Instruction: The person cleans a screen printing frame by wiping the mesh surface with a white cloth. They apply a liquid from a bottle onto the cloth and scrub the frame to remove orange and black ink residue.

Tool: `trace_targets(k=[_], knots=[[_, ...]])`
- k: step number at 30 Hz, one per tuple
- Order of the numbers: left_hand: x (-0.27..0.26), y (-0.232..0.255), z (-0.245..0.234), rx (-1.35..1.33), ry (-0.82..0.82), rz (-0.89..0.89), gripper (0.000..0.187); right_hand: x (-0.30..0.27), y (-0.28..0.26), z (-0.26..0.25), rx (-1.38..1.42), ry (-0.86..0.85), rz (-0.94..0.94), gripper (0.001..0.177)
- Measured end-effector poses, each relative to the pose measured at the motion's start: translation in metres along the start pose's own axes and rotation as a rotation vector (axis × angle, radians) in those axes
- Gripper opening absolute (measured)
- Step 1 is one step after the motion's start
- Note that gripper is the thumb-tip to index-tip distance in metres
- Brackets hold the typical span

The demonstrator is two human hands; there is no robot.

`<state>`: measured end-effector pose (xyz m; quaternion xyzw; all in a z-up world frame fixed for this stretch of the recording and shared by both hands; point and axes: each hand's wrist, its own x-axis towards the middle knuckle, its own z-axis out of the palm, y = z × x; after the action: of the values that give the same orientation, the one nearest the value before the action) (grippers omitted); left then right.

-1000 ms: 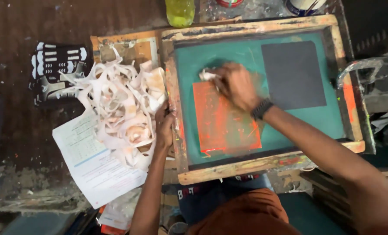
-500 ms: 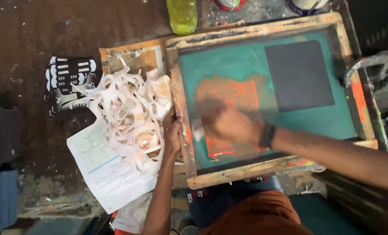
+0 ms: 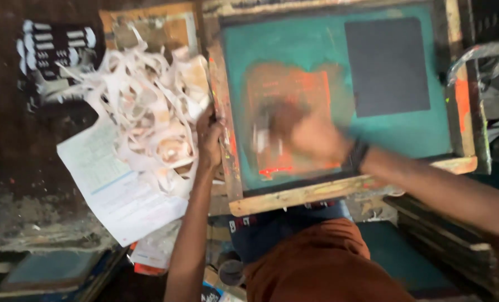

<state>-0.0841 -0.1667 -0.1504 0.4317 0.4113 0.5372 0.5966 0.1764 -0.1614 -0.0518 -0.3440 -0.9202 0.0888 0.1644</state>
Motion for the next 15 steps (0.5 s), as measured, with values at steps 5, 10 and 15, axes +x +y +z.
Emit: trace_targets(k=[5,10,15], knots=[[-0.001,0.014,0.003,0.063,-0.021,0.048,0.054,-0.019,-0.033,0.003,0.177,-0.278,0.042,0.038],[0.001,-0.003,-0.002,0.070,-0.013,0.077,0.046,-0.049,-0.026,-0.036,0.217,-0.215,-0.225,0.050],[-0.001,0.008,0.004,0.072,0.008,0.038,0.048,-0.046,-0.026,-0.031,0.104,-0.457,-0.037,0.063]])
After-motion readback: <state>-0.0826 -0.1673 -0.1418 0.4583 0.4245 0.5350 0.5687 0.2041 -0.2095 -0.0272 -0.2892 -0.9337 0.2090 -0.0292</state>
